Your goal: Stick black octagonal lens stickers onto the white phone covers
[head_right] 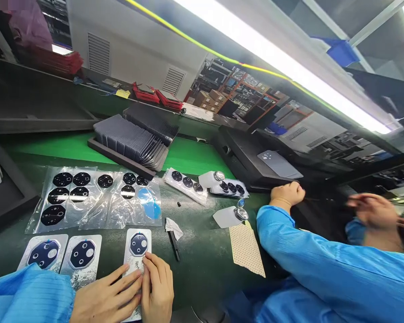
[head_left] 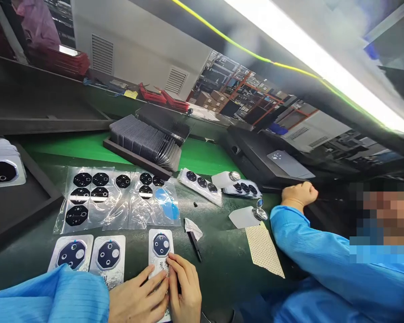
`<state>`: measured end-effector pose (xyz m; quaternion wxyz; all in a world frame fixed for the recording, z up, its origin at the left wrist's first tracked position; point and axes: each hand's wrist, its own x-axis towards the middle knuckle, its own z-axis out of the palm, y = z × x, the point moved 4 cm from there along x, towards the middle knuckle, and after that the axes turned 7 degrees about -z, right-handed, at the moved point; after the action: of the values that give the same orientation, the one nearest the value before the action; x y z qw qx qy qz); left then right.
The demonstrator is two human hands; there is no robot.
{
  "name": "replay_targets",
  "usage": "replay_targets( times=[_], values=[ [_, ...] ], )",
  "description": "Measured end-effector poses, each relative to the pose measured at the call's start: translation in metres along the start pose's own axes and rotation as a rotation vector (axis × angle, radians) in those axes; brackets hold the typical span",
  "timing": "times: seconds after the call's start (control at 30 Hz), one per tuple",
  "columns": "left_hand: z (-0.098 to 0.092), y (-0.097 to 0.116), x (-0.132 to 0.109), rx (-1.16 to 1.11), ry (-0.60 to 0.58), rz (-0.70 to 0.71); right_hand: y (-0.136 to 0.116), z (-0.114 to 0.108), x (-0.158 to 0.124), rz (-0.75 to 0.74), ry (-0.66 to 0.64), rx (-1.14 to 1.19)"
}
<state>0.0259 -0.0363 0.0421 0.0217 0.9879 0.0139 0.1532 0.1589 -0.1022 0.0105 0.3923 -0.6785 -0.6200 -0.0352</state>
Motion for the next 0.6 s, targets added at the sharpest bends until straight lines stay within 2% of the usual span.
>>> replay_targets(
  times=[0.13, 0.43, 0.6],
  values=[
    [-0.004, 0.000, 0.000, 0.015, 0.009, -0.012, 0.003, 0.001, -0.003, -0.034, 0.000, 0.000],
    [0.000, 0.003, -0.004, 0.047, 0.111, -0.007, 0.011, 0.001, -0.009, -0.112, -0.027, 0.022],
    [0.002, 0.004, -0.004, 0.056, 0.143, -0.017, 0.013, 0.007, -0.013, -0.063, 0.049, 0.053]
  ],
)
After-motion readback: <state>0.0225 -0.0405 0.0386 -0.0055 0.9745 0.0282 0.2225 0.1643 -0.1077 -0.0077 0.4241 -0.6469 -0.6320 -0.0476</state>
